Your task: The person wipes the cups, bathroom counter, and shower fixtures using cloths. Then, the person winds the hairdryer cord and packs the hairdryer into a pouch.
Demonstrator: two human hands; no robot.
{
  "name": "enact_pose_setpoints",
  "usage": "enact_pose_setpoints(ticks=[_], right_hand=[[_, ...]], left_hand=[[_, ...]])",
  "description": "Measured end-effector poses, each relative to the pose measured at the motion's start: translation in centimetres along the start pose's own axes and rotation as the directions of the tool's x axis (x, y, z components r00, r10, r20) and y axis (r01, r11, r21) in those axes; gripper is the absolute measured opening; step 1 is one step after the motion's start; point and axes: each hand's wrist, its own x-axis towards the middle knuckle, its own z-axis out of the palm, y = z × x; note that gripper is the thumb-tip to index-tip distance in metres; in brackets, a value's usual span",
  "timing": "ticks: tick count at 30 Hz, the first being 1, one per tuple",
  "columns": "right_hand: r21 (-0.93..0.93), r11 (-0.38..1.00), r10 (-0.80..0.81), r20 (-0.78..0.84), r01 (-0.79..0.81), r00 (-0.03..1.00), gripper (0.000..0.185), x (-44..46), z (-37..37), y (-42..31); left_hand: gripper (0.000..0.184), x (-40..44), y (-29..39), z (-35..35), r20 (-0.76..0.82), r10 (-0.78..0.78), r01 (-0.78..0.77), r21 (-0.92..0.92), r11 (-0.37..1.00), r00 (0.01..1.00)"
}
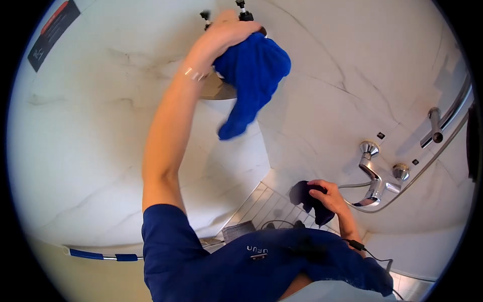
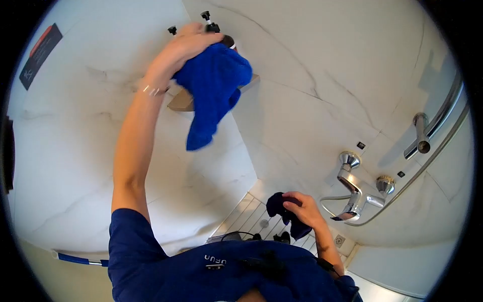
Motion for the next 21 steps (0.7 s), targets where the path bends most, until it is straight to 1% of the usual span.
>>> enact_pose_setpoints(ticks=[1, 2, 3, 4, 5, 6, 7, 8, 9, 10, 11, 12, 13, 14, 16, 17, 18, 19, 20, 21], right_hand=[[0.057, 0.996, 0.064, 0.007, -0.065, 0.998, 0.028, 0.2, 0.1, -0.6], [0.046, 0.997, 0.054, 0.025, -0.056, 0.998, 0.028, 0.5, 0.2, -0.3], [0.112, 0.994, 0.016, -0.041, -0.011, 0.999, 0.028, 1.0, 0.5, 0.5], [0.182, 0.983, -0.011, -0.112, 0.031, 0.994, 0.027, 1.4, 1.0, 1.2], [0.384, 0.923, 0.067, -0.121, -0.015, 0.990, 0.028, 1.5, 1.4, 1.6], [0.432, 0.902, 0.081, -0.124, -0.019, 0.989, 0.031, 1.8, 1.3, 2.3], [0.572, 0.820, 0.115, -0.108, -0.033, 0.987, 0.034, 1.8, 1.4, 2.0], [0.698, 0.716, 0.143, -0.094, -0.037, 0.985, 0.038, 2.0, 1.4, 1.6], [0.702, 0.711, 0.146, -0.105, -0.030, 0.984, 0.038, 2.3, 1.4, 1.6], [0.839, 0.542, 0.089, -0.014, -0.036, 0.996, 0.042, 2.6, 1.4, 1.6], [0.934, 0.352, 0.008, 0.058, -0.057, 0.998, 0.045, 3.2, 1.2, 1.4], [0.937, 0.347, 0.010, 0.044, -0.045, 0.999, 0.045, 3.6, 1.1, 0.1], [0.954, 0.282, -0.013, 0.110, -0.102, 0.994, 0.051, 3.8, 1.4, -2.4], [0.962, 0.219, -0.039, 0.175, -0.163, 0.984, 0.057, 4.3, 1.9, -4.2], [0.901, 0.401, -0.119, 0.229, -0.164, 0.966, 0.060, 5.5, 3.1, -6.1], [0.833, 0.493, -0.005, 0.289, -0.249, 0.957, 0.064, 5.9, 3.9, -8.5], [0.759, 0.625, 0.075, 0.173, -0.182, 0.982, 0.059, 6.1, 3.6, -9.1], [0.703, 0.711, -0.031, 0.057, -0.018, 0.998, 0.057, 7.0, 3.4, -10.0], [0.622, 0.770, -0.146, -0.045, 0.142, 0.988, 0.056, 8.1, 3.2, -11.1], [0.368, 0.849, -0.321, -0.211, 0.379, 0.924, 0.055, 9.5, 2.5, -12.6]], left_hand=[[0.047, 1.1, -0.6, 0.7, 0.069, -0.029, 0.031, -0.019, 0.999, 0.997], [0.052, 2.3, -1.3, 1.3, 0.138, -0.058, 0.064, -0.034, 0.997, 0.989], [0.052, 4.9, -3.9, 2.3, 0.233, -0.063, 0.090, -0.106, 0.990, 0.970], [0.049, 3.9, -2.8, 2.2, 0.127, -0.095, 0.099, -0.024, 0.995, 0.987], [0.047, 3.0, -1.7, 2.2, 0.019, -0.126, 0.125, 0.054, 0.991, 0.992], [0.047, 2.6, -1.7, 2.1, 0.041, -0.118, 0.117, 0.015, 0.993, 0.992], [0.047, 1.6, -1.7, 2.4, 0.049, -0.117, 0.116, 0.018, 0.993, 0.992], [0.037, -0.1, -1.7, 2.7, -0.127, 0.057, -0.050, 0.057, 0.997, 0.990], [0.029, -2.4, -1.6, 2.8, -0.288, 0.232, -0.206, 0.118, 0.971, 0.929], [0.040, -5.7, -0.3, 2.0, -0.210, 0.252, -0.234, 0.105, 0.967, 0.945], [0.039, -8.2, -0.8, 1.9, -0.178, 0.326, -0.336, -0.029, 0.941, 0.928], [0.033, -11.9, 0.6, 1.7, -0.147, 0.247, -0.269, -0.160, 0.950, 0.958], [0.032, -14.7, -0.1, 2.8, -0.150, 0.224, -0.265, -0.377, 0.888, 0.963], [0.032, -17.5, 0.4, 3.4, -0.115, 0.249, -0.272, -0.303, 0.913, 0.962], [0.034, -22.1, 0.6, 5.0, 0.100, 0.214, -0.171, -0.327, 0.930, 0.972], [0.038, -23.2, 0.2, 5.9, 0.125, 0.222, -0.172, -0.321, 0.931, 0.967], [0.039, -24.1, -0.1, 5.4, 0.041, 0.364, -0.350, -0.189, 0.917, 0.931], [0.040, -24.7, -0.5, 4.4, -0.062, 0.281, -0.287, -0.270, 0.919, 0.958], [0.041, -25.2, -0.9, 3.2, -0.155, 0.181, -0.226, -0.355, 0.907, 0.971], [0.041, -25.5, -1.1, 1.8, -0.240, 0.139, -0.230, -0.409, 0.883, 0.961]])
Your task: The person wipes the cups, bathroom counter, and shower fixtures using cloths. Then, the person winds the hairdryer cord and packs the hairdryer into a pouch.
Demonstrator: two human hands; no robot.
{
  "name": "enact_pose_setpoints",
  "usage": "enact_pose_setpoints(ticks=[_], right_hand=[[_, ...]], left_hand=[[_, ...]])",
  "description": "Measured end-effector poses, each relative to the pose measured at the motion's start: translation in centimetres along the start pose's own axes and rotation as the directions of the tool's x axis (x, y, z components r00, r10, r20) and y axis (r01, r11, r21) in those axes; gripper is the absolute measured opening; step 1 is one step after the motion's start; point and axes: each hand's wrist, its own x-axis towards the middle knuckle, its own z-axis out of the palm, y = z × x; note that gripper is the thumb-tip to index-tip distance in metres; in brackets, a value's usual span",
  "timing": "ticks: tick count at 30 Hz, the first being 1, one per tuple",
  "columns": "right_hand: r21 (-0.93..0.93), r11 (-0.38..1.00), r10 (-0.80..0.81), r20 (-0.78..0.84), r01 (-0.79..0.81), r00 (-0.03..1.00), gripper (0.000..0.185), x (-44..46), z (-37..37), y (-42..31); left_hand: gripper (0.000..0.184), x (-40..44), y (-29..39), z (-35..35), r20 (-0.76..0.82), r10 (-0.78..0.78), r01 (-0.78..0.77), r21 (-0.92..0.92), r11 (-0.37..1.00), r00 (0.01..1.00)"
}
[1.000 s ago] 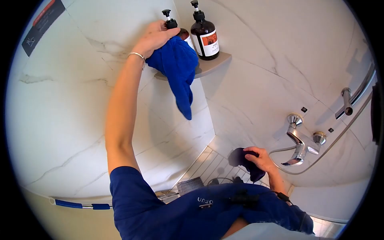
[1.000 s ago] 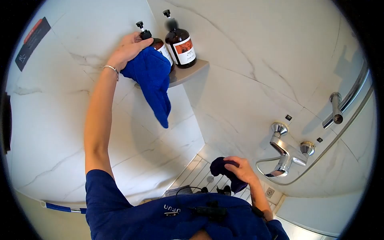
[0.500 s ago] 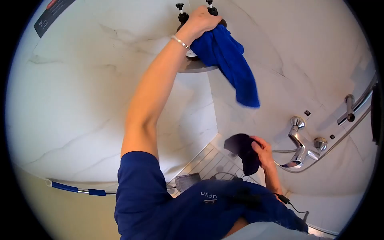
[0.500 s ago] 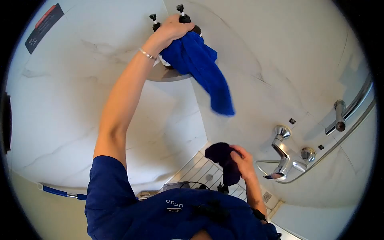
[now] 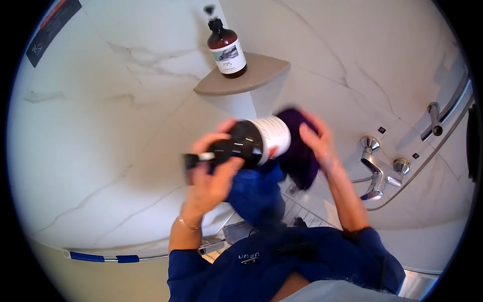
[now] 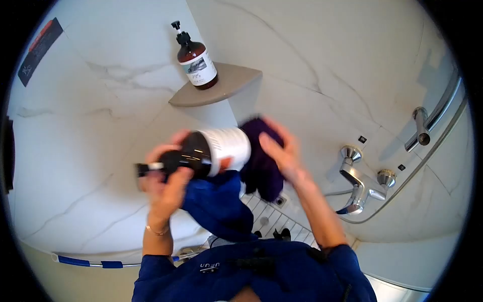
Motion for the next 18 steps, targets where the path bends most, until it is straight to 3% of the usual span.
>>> enact_pose_setpoints(ticks=[1, 3, 5, 6, 7, 8, 9, 11, 13, 15, 17, 18], right_hand=[[-0.262, 0.937, -0.244, -0.017, 0.231, 0.970, 0.054, 2.4, 0.0, -1.5], [-0.405, 0.842, -0.351, 0.090, 0.356, 0.932, 0.053, 7.4, 1.0, -6.3], [-0.856, 0.389, -0.499, 0.115, 0.340, 0.859, 0.044, 13.6, 1.3, -5.4], [-0.917, 0.334, -0.234, 0.141, 0.216, 0.962, 0.040, 15.5, 2.2, -5.2], [-0.965, 0.240, 0.050, 0.126, 0.110, 0.991, 0.037, 16.4, 3.3, -4.8], [-0.968, 0.131, -0.067, 0.208, 0.216, 0.976, 0.031, 15.1, 4.6, -3.2], [-0.981, 0.055, -0.060, 0.181, 0.184, 0.982, 0.026, 14.4, 5.7, -2.2], [-0.974, 0.129, -0.062, 0.177, 0.184, 0.982, 0.027, 10.0, 7.8, -3.1], [-0.958, 0.118, 0.223, 0.282, 0.261, 0.933, 0.027, 4.9, 8.7, -4.7], [-0.692, 0.535, 0.315, 0.695, 0.484, 0.646, 0.029, 0.4, 6.5, -2.2], [-0.495, 0.853, 0.385, 0.812, 0.168, 0.439, 0.033, -3.1, 3.7, 3.1], [-0.564, 0.826, 0.475, 0.720, 0.026, 0.506, 0.032, -5.9, 2.3, 6.0]], left_hand=[[0.041, 0.1, 0.5, -1.4, -0.093, -0.009, 0.003, -0.061, 0.998, 0.996], [0.033, 1.3, 1.3, -3.7, -0.193, 0.143, -0.141, 0.023, 0.990, 0.971], [0.031, 3.1, 1.7, -5.2, -0.252, 0.254, -0.234, 0.109, 0.966, 0.934], [0.031, 4.2, 1.7, -5.7, -0.245, 0.278, -0.252, 0.131, 0.959, 0.929], [0.030, 5.5, 1.7, -5.9, -0.237, 0.302, -0.272, 0.151, 0.950, 0.923], [0.029, 6.8, 1.9, -5.6, -0.251, 0.319, -0.272, 0.205, 0.940, 0.914], [0.031, 8.1, 1.6, -5.5, -0.267, 0.320, -0.300, 0.114, 0.947, 0.909], [0.028, 11.0, 1.0, -4.8, -0.252, 0.270, -0.253, 0.101, 0.962, 0.929], [0.035, 14.3, -0.7, -4.8, -0.095, 0.173, -0.144, 0.251, 0.957, 0.980], [0.036, 17.1, -3.1, -4.1, 0.078, 0.056, -0.083, 0.400, 0.913, 0.995], [0.036, 19.6, -6.1, -2.9, 0.237, -0.078, -0.057, 0.518, 0.854, 0.968], [0.037, 20.4, -7.7, -2.4, 0.304, -0.152, -0.053, 0.571, 0.819, 0.940]])
